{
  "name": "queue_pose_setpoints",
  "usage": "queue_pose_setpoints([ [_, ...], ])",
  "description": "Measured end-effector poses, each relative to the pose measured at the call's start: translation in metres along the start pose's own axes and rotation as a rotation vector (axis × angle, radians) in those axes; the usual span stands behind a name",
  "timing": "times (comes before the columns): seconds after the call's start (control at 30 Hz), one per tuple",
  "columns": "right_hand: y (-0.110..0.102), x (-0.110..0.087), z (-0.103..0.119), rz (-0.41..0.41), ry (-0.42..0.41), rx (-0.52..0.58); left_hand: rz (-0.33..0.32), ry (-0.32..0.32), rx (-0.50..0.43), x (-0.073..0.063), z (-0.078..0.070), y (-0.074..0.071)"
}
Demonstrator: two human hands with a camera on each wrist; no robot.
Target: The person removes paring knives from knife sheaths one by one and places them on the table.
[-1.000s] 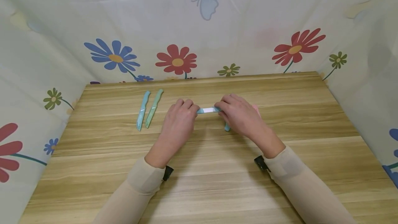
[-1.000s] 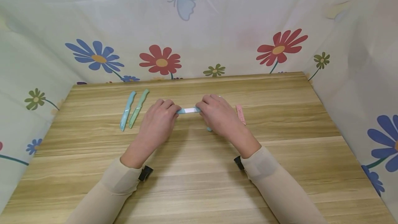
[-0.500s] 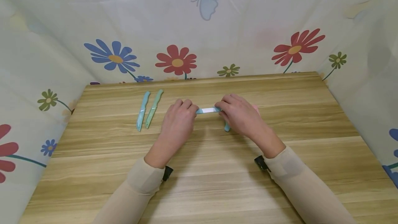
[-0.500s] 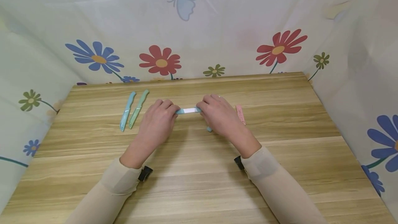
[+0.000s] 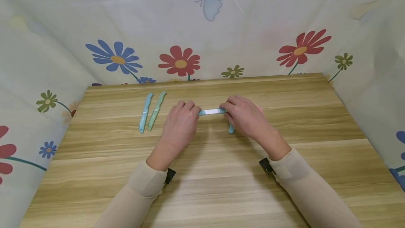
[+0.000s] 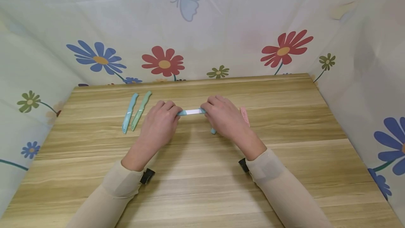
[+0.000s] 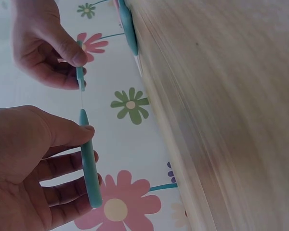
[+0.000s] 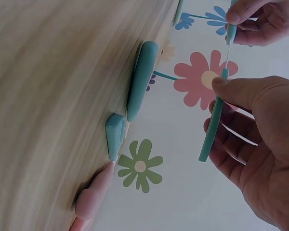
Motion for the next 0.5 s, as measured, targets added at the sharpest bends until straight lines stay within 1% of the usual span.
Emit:
queue_pose_setpoints([
  [0.2, 0.0005, -0.0004, -0.0003, 0.004, 0.003, -0.003, -0.013, 0.001, 0.006, -0.0004, -0.0001, -0.0007],
  [0.5, 0.0022, -0.0002, -0.0022, 0.004, 0.007, -0.009, -0.01, -0.005, 0.014, -0.0006, 0.0012, -0.0004],
])
Point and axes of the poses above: each hand's wrist, its own x-axis towards the middle knuckle, its own y-axis out of the palm, z = x × y, the point moved 7 cm from there along x, towards the middle knuckle
